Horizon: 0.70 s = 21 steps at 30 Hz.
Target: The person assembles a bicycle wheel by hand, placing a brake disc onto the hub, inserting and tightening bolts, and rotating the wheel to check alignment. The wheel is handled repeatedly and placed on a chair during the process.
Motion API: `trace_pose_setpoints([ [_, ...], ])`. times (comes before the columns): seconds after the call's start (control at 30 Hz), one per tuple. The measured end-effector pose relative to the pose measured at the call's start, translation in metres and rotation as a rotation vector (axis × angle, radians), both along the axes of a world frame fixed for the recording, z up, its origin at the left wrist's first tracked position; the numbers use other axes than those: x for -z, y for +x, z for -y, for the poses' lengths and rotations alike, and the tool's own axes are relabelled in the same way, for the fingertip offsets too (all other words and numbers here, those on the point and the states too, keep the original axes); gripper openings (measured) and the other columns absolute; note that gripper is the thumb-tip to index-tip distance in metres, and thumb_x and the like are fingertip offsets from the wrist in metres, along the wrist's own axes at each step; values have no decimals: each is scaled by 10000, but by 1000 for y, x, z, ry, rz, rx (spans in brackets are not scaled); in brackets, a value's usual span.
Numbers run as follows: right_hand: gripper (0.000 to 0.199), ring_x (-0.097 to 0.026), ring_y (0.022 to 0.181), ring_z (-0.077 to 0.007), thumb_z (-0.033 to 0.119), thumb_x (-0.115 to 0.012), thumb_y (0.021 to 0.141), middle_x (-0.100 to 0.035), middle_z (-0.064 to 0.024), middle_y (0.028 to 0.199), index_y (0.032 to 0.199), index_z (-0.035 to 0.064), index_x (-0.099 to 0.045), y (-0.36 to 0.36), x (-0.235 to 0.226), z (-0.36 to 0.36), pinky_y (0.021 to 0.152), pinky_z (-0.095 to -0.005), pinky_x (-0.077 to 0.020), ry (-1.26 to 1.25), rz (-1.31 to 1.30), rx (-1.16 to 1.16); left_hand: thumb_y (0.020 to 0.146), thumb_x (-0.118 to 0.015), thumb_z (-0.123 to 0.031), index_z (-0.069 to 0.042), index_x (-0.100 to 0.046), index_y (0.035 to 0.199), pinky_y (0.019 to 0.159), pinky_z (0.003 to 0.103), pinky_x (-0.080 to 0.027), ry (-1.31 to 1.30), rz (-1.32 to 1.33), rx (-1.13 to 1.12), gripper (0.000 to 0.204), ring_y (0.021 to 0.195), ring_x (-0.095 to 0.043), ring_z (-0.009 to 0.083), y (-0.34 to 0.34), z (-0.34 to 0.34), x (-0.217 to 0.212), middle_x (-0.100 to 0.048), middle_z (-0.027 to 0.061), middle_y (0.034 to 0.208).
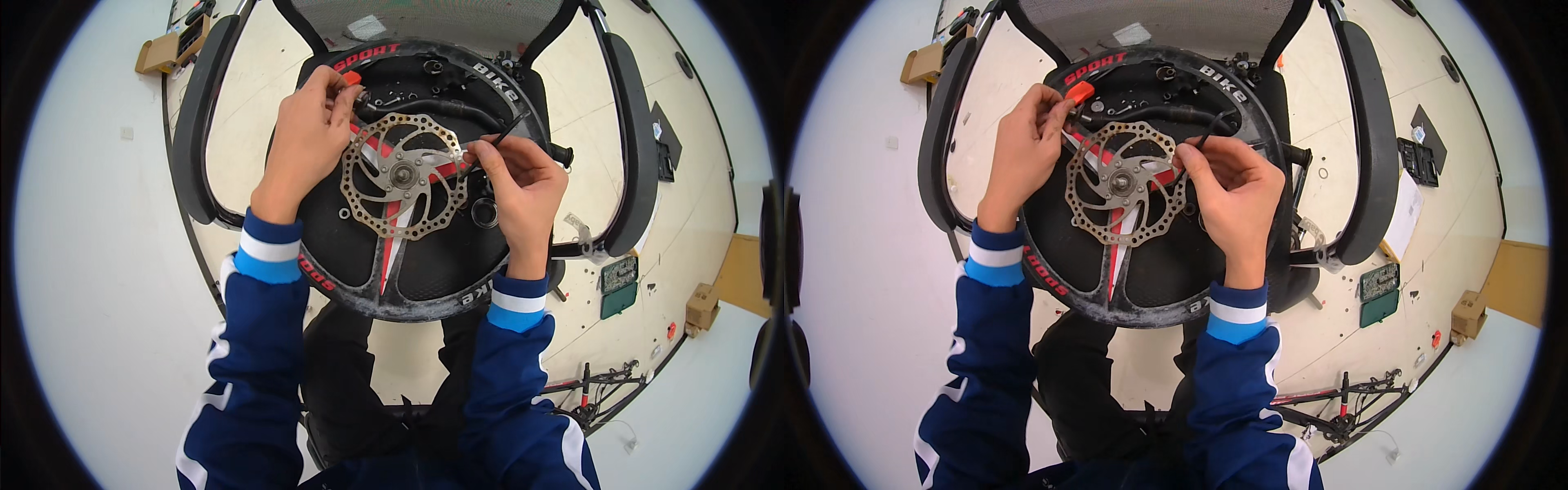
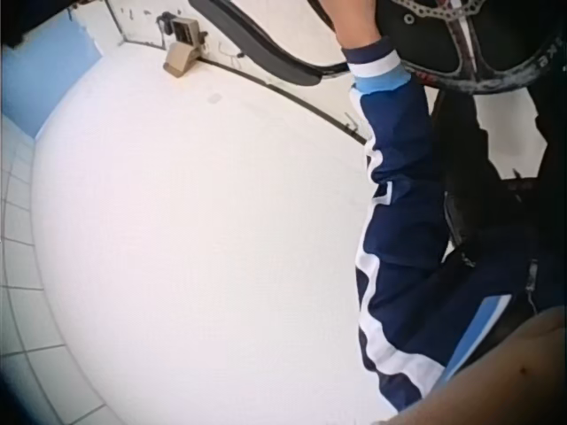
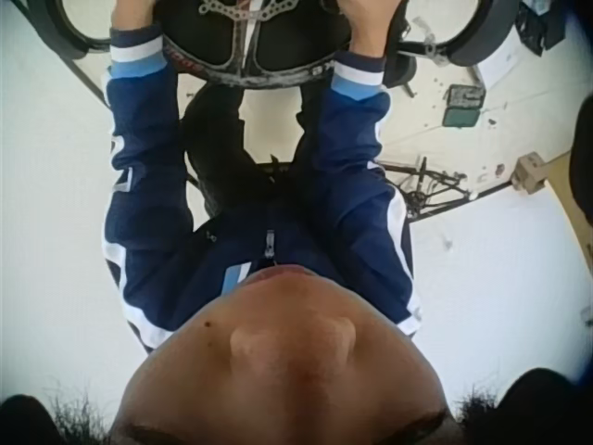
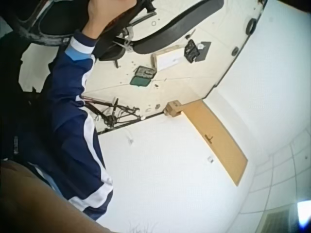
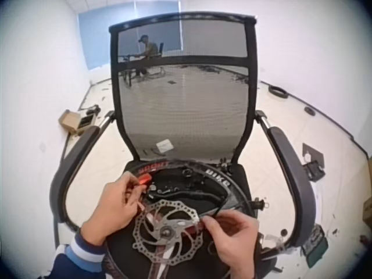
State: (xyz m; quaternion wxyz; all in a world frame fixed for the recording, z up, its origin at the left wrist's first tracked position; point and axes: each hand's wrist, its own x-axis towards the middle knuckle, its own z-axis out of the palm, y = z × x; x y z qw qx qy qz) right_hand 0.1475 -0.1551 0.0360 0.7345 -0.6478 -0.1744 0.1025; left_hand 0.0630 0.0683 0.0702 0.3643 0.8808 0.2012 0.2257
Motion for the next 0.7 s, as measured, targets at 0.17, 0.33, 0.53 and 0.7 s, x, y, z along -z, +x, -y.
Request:
trace_pose_setpoints([
  [0.17,127,-719,779,-151,14,-741,855,-738,-119,849,940,-72,-704,-1,-1,1,744,-242,-558,7,5,2,892,-703,-104,43,-645,899,553,256,-460,33,83,-59,157,561,-553,125,-19,24,5,-629,118,689],
  [0.33,128,-724,785,-166,8,-730,860,-737,-129,852,946,-80,-699,-3,2,1,746,-250,-563,37,37,0,904,-715,-127,27,-691,905,577,213,-433,-20,42,-161,156,611,-525,54,-21,38,28,-644,25,706],
  [0.53,136,-724,777,-161,23,-743,852,-737,-125,856,937,-76,-704,-3,-1,1,744,-246,-563,20,13,-1,913,-723,-172,43,-698,918,567,212,-424,-72,70,-254,216,605,-520,53,-18,33,33,-637,24,694],
  [0.7,138,-723,770,-155,24,-748,847,-739,-111,849,941,-70,-710,0,3,3,731,-236,-558,32,20,1,905,-742,-203,50,-694,903,575,206,-411,-98,44,-287,257,621,-502,46,-18,30,31,-614,3,700],
])
